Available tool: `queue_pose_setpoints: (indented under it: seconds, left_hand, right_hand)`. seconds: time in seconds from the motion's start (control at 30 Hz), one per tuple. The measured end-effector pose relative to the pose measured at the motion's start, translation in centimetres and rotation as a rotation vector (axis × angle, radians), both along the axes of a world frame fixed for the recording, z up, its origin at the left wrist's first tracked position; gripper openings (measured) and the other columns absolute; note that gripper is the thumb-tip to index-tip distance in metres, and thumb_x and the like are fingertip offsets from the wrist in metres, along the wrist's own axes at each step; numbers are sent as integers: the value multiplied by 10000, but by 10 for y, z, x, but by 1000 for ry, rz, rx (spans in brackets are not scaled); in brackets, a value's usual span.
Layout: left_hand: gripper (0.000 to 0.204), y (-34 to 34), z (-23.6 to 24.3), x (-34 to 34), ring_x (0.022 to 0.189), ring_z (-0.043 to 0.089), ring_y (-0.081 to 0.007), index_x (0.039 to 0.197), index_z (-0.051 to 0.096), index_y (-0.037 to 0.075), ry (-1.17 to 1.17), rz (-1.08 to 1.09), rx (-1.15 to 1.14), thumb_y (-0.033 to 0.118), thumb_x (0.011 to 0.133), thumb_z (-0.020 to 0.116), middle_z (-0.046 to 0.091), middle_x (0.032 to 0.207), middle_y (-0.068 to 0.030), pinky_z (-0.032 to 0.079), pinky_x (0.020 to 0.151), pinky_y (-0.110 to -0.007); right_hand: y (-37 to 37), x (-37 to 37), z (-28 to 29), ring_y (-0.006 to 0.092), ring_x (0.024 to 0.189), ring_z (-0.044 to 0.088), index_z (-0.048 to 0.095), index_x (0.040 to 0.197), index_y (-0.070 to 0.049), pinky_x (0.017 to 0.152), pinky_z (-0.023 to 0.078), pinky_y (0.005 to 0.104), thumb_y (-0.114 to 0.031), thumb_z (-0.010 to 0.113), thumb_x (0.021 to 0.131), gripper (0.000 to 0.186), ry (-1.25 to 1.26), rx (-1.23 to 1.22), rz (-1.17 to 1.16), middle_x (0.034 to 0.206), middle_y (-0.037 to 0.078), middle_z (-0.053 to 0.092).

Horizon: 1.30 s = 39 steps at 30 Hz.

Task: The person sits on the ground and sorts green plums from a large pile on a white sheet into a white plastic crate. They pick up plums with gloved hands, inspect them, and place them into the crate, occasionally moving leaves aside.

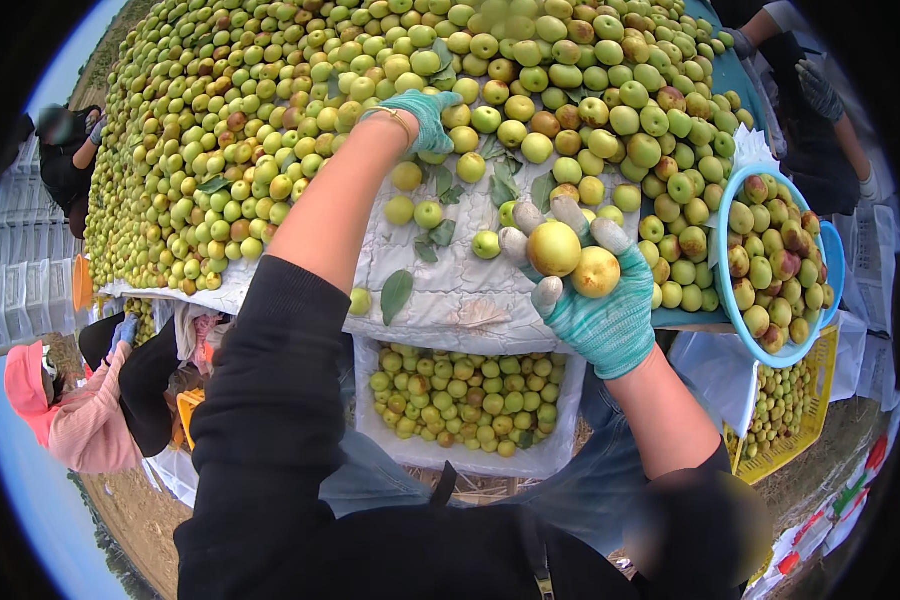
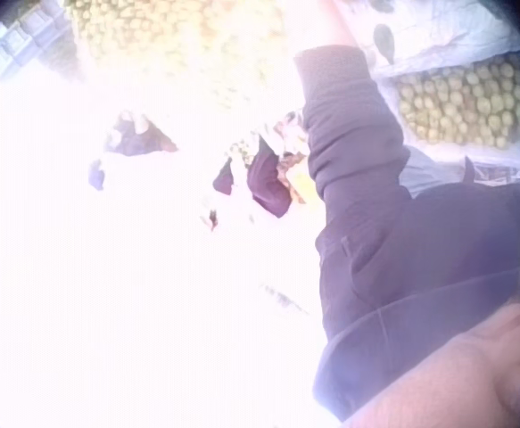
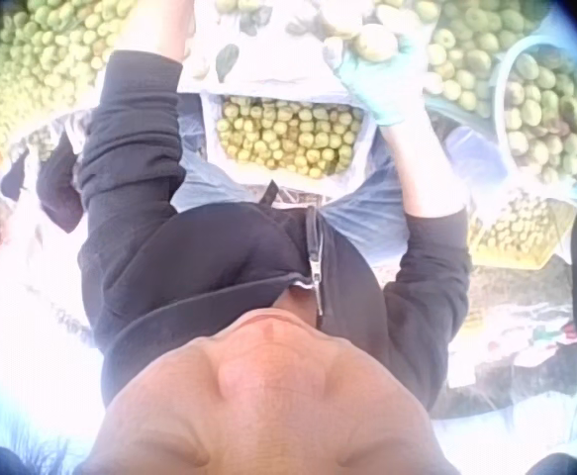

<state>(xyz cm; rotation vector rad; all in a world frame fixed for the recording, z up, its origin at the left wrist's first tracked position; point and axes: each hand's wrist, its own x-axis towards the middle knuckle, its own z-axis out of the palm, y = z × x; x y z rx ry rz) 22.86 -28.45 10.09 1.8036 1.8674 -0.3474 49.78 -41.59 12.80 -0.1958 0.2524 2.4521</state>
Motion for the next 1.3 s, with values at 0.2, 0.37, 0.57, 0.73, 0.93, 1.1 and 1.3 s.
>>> queue_pose_setpoints:
  seconds: [0.2,0.37,0.57,0.73,0.93,1.1,1.3]
  left_hand:
    - [723,-14,-24,21,1110,531,-426,1376,387,309,6,92,91,236,721,682,338,1364,-244,486,924,-438]
    - [589,-29,-32,3,1065,555,-326,1316,436,212,-228,230,174,203,767,648,464,1250,-194,482,899,-375]
    - [454,-135,7,-67,1013,535,-138,1249,470,143,-811,375,799,166,841,667,508,1143,-42,491,862,-274]
    - [435,-398,34,-215,860,552,-136,1214,510,67,-321,841,1194,13,809,661,453,1123,-65,514,609,-228]
    - [569,-610,45,-287,725,579,-228,1307,458,166,432,1611,738,45,779,631,575,970,-108,510,620,-353]
    - [241,-416,15,-202,515,494,-89,1084,491,122,-511,1035,875,111,864,589,521,756,-12,435,381,-236]
    - [404,-129,-10,-44,1021,552,-395,1189,530,102,-126,346,634,264,841,655,540,1123,-211,464,879,-434]
  right_hand:
    - [-5,-9,4,290,1049,579,280,1429,-68,577,554,298,-214,535,875,627,-278,288,137,1302,181,461]
    - [-7,-13,0,180,817,606,377,1366,-65,511,530,259,-158,560,853,553,-517,297,90,1143,131,536]
    - [-11,-10,9,174,754,585,391,1346,-95,475,520,243,-141,574,838,542,-617,341,13,1182,141,514]
    - [-14,-7,16,168,749,579,412,1329,-111,499,519,245,-129,577,839,517,-620,372,4,1185,150,509]
    - [-16,-13,11,173,747,597,416,1336,-73,494,522,274,-133,551,867,492,-697,433,20,1133,125,539]
    - [-21,-26,3,159,693,592,471,1273,-91,456,507,271,-201,584,895,410,-713,435,100,992,75,555]
    - [-10,-35,1,152,601,581,540,1166,-132,401,456,237,-289,606,911,307,-947,247,86,806,15,552]
